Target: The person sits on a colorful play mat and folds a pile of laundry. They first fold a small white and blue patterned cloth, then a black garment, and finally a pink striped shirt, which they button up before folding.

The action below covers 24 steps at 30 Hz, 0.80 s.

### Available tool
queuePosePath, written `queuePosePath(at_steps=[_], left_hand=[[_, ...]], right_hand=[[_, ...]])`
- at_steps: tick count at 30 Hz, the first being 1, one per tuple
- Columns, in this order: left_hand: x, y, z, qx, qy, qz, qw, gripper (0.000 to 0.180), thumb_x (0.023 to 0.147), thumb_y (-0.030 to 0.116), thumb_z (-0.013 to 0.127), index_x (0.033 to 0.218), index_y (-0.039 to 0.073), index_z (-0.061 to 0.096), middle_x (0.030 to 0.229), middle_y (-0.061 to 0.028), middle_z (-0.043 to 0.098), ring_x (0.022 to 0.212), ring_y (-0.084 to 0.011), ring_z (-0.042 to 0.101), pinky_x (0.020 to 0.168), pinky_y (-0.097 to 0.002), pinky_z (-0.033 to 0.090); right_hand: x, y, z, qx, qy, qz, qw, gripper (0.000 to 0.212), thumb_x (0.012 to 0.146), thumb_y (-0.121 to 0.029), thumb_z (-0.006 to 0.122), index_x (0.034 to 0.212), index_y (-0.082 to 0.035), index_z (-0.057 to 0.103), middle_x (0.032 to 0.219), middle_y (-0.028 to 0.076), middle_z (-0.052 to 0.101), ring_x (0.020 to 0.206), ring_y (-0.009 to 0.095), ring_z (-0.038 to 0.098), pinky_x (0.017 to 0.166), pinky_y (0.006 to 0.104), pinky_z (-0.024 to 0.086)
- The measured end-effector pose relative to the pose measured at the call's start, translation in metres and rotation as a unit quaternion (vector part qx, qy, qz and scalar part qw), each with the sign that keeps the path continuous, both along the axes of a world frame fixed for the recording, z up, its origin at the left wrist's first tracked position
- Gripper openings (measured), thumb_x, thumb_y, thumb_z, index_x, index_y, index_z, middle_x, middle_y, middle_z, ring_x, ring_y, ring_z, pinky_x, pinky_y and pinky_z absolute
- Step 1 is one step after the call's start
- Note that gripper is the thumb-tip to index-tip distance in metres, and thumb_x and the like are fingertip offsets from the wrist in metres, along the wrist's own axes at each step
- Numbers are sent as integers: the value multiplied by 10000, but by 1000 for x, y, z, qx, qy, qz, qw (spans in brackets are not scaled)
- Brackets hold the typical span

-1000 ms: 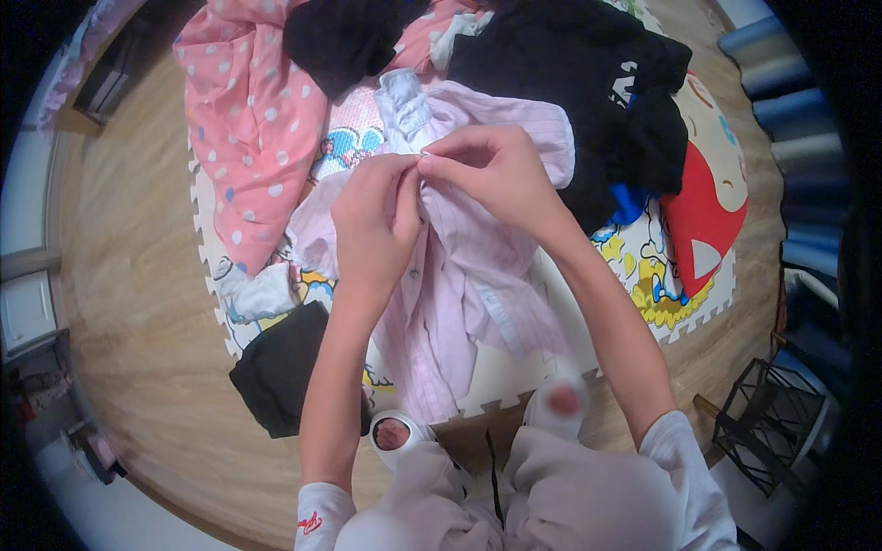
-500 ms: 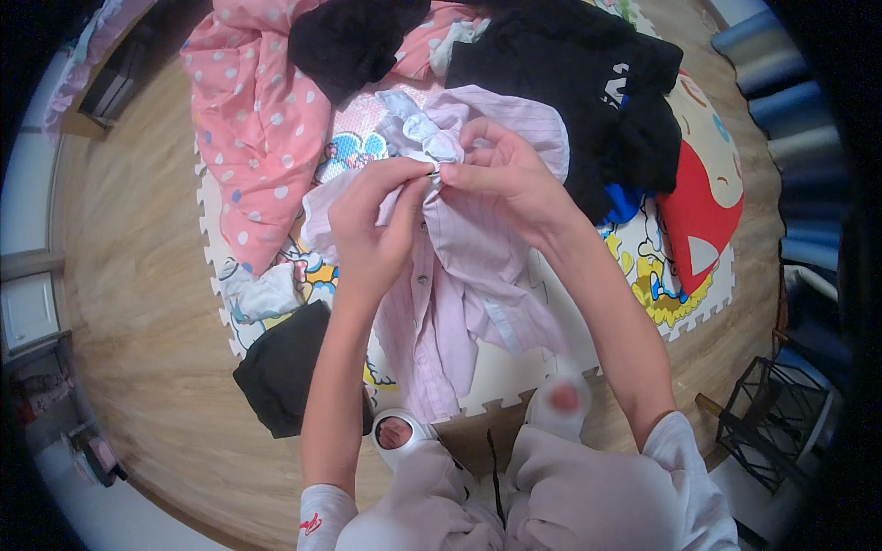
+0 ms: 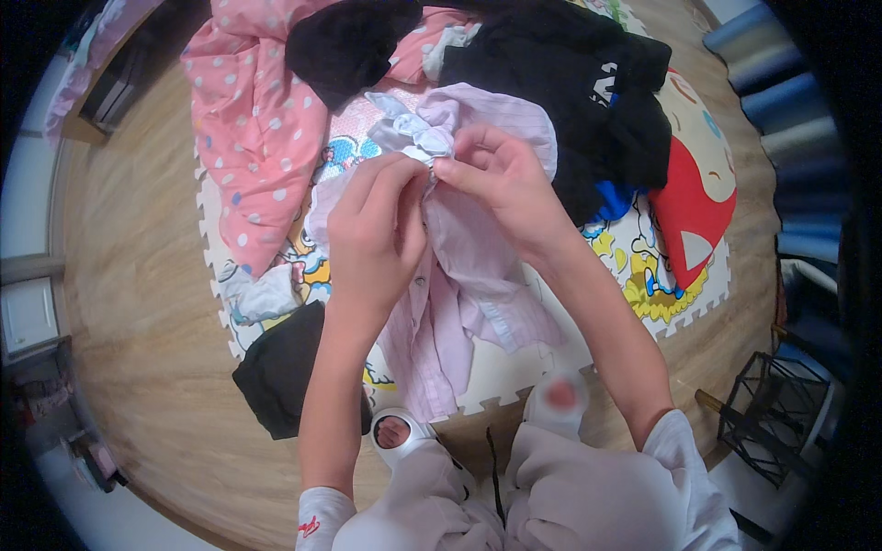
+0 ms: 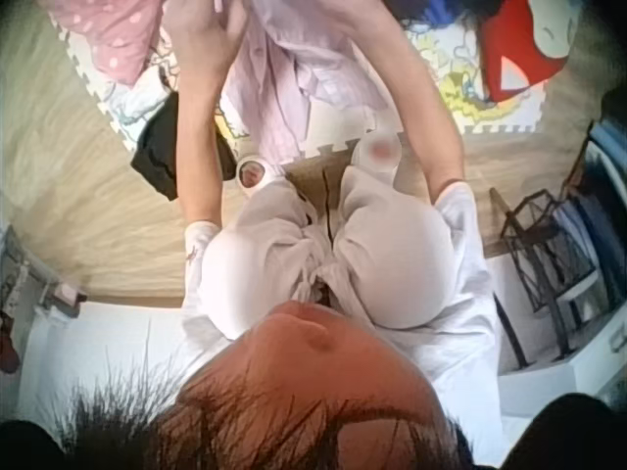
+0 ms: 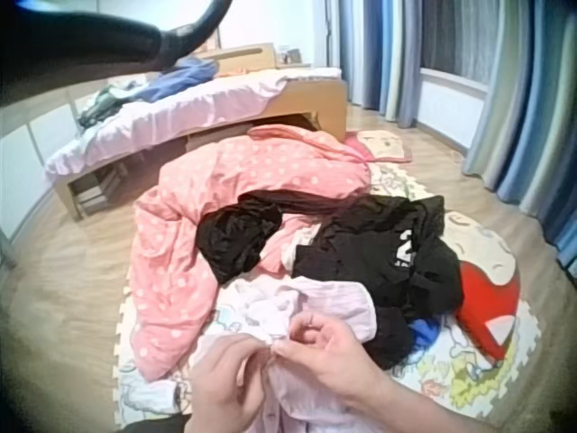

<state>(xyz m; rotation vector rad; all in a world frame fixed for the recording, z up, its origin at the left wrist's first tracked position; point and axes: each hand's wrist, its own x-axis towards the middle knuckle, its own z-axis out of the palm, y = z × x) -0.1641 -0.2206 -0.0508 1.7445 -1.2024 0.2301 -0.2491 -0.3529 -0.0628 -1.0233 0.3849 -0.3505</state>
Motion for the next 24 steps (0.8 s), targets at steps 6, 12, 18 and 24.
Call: queuePosePath(at_steps=[6, 12, 18, 24], left_hand=[[11, 3, -1, -32, 52, -77, 995, 193, 766, -91, 645, 942, -16, 618, 894, -131, 642, 793, -254, 638, 716, -297, 492], [11, 6, -5, -67, 318, -114, 939, 126, 804, -46, 693, 923, -29, 653, 901, -77, 666, 828, -138, 632, 769, -248, 501], [2, 13, 1, -6, 419, -85, 904, 155, 838, -22, 690, 987, -48, 656, 970, -78, 656, 851, -115, 629, 813, -238, 509], [-11, 10, -11, -78, 356, -73, 929, 116, 851, -47, 653, 966, -57, 637, 953, -76, 635, 872, -118, 607, 818, -241, 493]], right_hand=[[-8, -6, 1, 172, -37, 75, 982, 229, 856, -29, 687, 1020, -63, 531, 953, 43, 638, 873, 119, 635, 816, 277, 537], [-8, -1, -6, 109, -71, 36, 991, 232, 868, -20, 671, 1037, -81, 524, 963, 36, 618, 888, 114, 625, 834, 279, 532], [-12, 0, -6, 83, -64, 40, 994, 235, 871, -21, 676, 1041, -81, 525, 961, 17, 618, 895, 87, 611, 800, 230, 502], [-10, -2, -5, 7, -43, 47, 998, 190, 871, -70, 699, 1023, -73, 585, 995, 43, 658, 913, 99, 626, 831, 241, 493]])
